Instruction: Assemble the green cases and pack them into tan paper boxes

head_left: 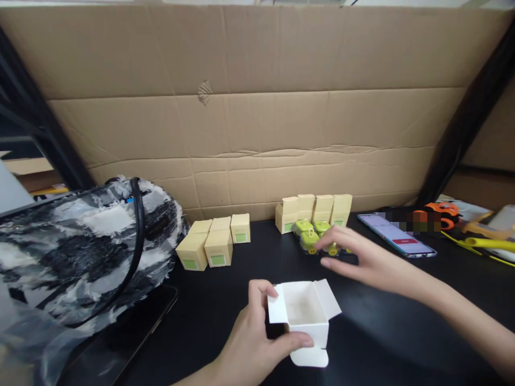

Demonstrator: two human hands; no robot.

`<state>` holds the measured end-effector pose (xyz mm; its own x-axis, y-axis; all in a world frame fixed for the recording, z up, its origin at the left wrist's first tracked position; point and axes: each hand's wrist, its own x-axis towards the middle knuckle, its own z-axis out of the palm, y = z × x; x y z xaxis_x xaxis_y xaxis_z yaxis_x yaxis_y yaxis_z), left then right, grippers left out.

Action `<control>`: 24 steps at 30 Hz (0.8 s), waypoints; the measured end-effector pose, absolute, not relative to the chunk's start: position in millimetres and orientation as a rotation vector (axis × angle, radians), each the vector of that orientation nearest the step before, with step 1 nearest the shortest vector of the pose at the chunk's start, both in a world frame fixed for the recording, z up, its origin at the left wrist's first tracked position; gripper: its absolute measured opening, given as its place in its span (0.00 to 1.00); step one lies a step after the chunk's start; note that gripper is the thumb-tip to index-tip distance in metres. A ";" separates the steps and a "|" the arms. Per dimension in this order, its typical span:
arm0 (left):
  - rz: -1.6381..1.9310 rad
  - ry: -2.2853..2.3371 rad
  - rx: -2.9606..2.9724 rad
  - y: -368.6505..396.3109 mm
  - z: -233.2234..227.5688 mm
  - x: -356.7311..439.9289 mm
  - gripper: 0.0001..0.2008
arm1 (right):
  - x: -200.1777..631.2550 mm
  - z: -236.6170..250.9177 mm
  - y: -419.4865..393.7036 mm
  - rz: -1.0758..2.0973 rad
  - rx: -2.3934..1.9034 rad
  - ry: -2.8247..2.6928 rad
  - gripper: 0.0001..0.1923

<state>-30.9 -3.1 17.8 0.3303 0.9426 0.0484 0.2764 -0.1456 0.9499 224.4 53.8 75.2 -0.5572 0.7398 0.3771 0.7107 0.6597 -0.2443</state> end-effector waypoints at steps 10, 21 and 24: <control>0.866 1.112 1.653 -0.9 16.3 -31.9 0.27 | 254.3 48.8 93.3 -0.304 -1.524 -2.395 0.13; 0.874 1.130 1.611 -6.8 26.2 -29.1 0.25 | 230.9 66.0 59.3 0.028 -1.496 -2.471 0.18; 0.840 1.119 1.627 -4.9 24.0 -29.9 0.26 | 234.3 70.8 58.4 0.079 -1.461 -2.429 0.18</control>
<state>-29.9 -4.9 24.0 0.3439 0.9388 0.0205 0.2815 -0.1238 0.9515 234.3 58.4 70.8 -0.4348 0.8706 0.2302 0.8537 0.4798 -0.2023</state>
